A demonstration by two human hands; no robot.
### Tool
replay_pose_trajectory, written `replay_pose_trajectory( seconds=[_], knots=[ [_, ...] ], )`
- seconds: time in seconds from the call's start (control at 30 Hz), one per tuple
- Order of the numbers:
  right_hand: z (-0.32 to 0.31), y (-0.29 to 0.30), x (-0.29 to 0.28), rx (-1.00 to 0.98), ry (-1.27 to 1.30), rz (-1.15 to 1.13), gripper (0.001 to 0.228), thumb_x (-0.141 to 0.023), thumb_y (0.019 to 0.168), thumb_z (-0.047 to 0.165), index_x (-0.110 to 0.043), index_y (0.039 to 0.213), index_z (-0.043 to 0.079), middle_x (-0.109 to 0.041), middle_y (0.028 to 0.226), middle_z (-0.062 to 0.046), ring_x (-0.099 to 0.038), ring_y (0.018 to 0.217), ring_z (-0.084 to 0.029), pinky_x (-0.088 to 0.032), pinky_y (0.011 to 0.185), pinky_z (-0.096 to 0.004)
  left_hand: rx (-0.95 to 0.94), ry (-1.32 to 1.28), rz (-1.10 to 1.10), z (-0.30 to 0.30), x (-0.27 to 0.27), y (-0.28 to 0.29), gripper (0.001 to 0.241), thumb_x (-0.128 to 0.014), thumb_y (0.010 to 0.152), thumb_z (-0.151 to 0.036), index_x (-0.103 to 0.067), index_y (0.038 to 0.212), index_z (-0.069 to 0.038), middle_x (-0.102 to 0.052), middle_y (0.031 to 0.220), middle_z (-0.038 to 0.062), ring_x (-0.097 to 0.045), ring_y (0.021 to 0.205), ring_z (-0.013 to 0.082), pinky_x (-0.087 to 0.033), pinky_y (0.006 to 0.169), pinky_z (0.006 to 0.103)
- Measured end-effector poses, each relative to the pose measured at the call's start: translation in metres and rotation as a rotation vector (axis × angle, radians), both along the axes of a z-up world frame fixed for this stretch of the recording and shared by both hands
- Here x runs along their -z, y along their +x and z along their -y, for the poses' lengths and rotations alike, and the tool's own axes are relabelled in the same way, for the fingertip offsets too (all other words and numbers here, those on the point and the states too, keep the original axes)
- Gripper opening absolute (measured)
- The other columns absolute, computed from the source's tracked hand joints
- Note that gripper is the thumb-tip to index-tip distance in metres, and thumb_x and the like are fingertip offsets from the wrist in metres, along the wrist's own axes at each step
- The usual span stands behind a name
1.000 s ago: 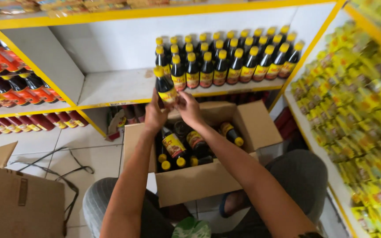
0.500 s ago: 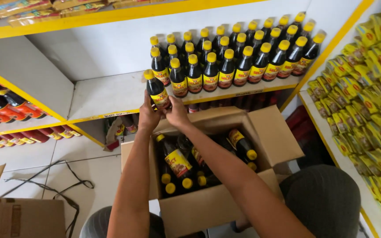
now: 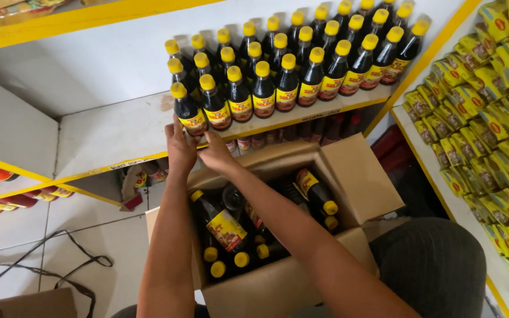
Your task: Stocking and arranging bottles on a retail shelf from cardboard boxes placed on the floor.
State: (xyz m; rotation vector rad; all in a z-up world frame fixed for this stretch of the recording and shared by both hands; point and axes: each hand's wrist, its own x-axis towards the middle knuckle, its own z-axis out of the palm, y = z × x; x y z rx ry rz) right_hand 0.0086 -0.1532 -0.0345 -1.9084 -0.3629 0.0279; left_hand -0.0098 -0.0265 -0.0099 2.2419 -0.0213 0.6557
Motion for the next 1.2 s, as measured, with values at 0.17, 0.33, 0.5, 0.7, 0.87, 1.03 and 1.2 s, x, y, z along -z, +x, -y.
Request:
replay_pose_trajectory(
  seconds=[0.17, 0.33, 0.5, 0.7, 0.87, 1.03, 1.2],
  knots=[
    [0.004, -0.011, -0.034, -0.049, 0.026, -0.158, 0.078, -0.069, 0.077, 0.009, -0.04, 0.148, -0.005, -0.04, 0.156, -0.024, -0.036, 0.147, -0.036, -0.032, 0.118, -0.041, -0.051, 0.065, -0.03, 0.003, -0.011, -0.004, 0.085, -0.077, 0.086, -0.007, -0.035, 0.16, -0.005, -0.061, 0.119, 0.021, -0.065, 0.102, 0.0364, -0.055, 0.087, 0.0438],
    [0.003, -0.012, -0.03, -0.054, 0.047, -0.131, 0.079, -0.068, 0.076, 0.007, -0.039, 0.149, -0.007, -0.039, 0.157, -0.024, -0.036, 0.148, -0.036, -0.032, 0.119, -0.039, -0.041, 0.046, -0.018, -0.004, 0.001, -0.002, 0.084, -0.08, 0.087, -0.015, -0.037, 0.158, -0.005, -0.064, 0.119, 0.017, -0.066, 0.1, 0.0334, -0.055, 0.087, 0.0433],
    [0.006, -0.015, -0.036, -0.059, 0.097, -0.143, 0.084, -0.071, 0.075, 0.009, -0.036, 0.15, -0.006, -0.035, 0.159, -0.022, -0.034, 0.148, -0.035, -0.033, 0.115, -0.038, -0.011, 0.033, 0.002, -0.008, 0.002, -0.001, 0.083, -0.08, 0.087, -0.015, -0.039, 0.158, -0.007, -0.066, 0.124, 0.015, -0.067, 0.101, 0.0312, -0.055, 0.088, 0.0425],
    [0.028, -0.022, -0.014, -0.181, 0.274, 0.108, 0.032, -0.072, 0.089, 0.013, -0.071, 0.118, -0.002, -0.076, 0.115, -0.013, -0.071, 0.108, -0.023, -0.055, 0.095, -0.033, 0.073, 0.026, -0.028, -0.02, 0.007, -0.007, 0.087, -0.08, 0.081, -0.01, -0.037, 0.157, -0.004, -0.066, 0.131, 0.018, -0.068, 0.108, 0.0328, -0.055, 0.09, 0.0417],
    [0.119, -0.043, -0.043, -0.608, 0.069, 0.246, 0.02, -0.072, 0.098, 0.02, -0.074, 0.11, 0.004, -0.077, 0.102, -0.008, -0.071, 0.094, -0.017, -0.057, 0.088, -0.034, 0.055, 0.096, 0.048, 0.013, -0.04, -0.058, 0.035, -0.078, 0.089, -0.011, -0.069, 0.122, -0.003, -0.071, 0.116, 0.02, -0.07, 0.102, 0.0343, -0.056, 0.088, 0.041],
    [0.224, -0.075, -0.082, -0.535, -0.728, 0.145, 0.033, -0.077, 0.089, 0.036, -0.073, 0.103, 0.006, -0.073, 0.097, -0.013, -0.069, 0.09, -0.028, -0.055, 0.078, -0.042, 0.156, 0.08, 0.04, 0.087, -0.048, -0.098, 0.017, -0.071, 0.087, -0.009, -0.077, 0.102, -0.01, -0.076, 0.101, 0.013, -0.074, 0.09, 0.0311, -0.06, 0.079, 0.0403],
    [0.267, -0.12, -0.058, -0.376, -1.349, 0.044, 0.054, -0.084, 0.076, 0.048, -0.07, 0.112, 0.01, -0.069, 0.111, -0.015, -0.066, 0.105, -0.031, -0.054, 0.087, -0.045, 0.411, 0.081, -0.052, 0.177, -0.038, -0.135, 0.016, -0.072, 0.088, -0.013, -0.078, 0.104, -0.013, -0.077, 0.104, 0.014, -0.073, 0.092, 0.0357, -0.058, 0.078, 0.0442]
  ],
)
